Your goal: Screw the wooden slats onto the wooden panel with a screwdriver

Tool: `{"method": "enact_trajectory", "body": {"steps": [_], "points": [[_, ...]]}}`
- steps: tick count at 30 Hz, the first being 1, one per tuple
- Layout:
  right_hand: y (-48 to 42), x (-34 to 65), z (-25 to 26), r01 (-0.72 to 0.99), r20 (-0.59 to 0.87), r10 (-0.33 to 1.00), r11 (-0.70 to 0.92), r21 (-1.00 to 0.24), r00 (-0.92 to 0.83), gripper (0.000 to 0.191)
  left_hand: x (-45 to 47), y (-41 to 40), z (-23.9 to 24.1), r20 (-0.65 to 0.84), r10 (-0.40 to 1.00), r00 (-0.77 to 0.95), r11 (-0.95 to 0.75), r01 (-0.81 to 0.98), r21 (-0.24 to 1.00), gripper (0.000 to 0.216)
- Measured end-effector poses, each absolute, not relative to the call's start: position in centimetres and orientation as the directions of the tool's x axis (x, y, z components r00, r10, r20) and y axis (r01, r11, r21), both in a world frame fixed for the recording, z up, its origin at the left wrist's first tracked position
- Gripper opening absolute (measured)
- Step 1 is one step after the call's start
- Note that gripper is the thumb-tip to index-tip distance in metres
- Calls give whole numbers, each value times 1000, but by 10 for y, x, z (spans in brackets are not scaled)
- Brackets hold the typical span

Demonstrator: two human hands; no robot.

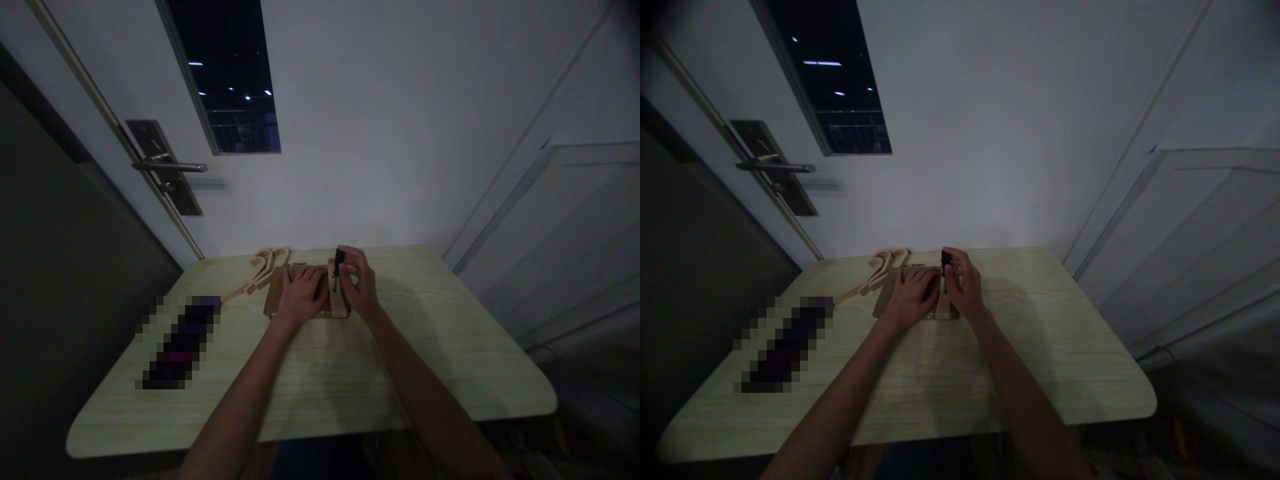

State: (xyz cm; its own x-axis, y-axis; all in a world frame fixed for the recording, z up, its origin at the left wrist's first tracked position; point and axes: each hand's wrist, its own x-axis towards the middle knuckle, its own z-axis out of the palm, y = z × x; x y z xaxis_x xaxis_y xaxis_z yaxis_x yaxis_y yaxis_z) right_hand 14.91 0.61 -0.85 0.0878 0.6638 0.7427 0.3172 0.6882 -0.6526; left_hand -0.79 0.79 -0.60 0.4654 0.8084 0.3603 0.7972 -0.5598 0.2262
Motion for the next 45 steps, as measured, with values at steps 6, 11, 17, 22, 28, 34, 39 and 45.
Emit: {"method": "enact_trajectory", "body": {"steps": [6,11,17,22,28,34,39,45], "points": [[10,147,-9,394,752,640,658,-642,157,29,-8,8,-5,332,823,461,-543,810,222,35],[7,148,-8,376,752,648,672,-638,119,31,-8,7,-5,335,820,465,-549,804,228,35],[8,149,-9,319,732,677,678,-663,82,32,-8,7,-5,337,819,464,-546,811,211,33],[11,147,-10,396,766,622,669,-629,165,30,-8,8,-5,343,814,468,-553,805,216,34],[7,148,-8,383,766,631,682,-623,122,30,-9,9,-8,361,807,467,-559,802,212,36],[8,149,-8,385,768,630,684,-620,118,30,-8,9,-8,359,809,466,-556,805,207,35],[8,148,-6,443,780,605,662,-605,163,32,-8,9,-7,354,811,466,-554,806,207,35],[5,149,-5,386,785,609,700,-601,117,27,-8,9,-6,356,810,466,-554,807,205,34]]}}
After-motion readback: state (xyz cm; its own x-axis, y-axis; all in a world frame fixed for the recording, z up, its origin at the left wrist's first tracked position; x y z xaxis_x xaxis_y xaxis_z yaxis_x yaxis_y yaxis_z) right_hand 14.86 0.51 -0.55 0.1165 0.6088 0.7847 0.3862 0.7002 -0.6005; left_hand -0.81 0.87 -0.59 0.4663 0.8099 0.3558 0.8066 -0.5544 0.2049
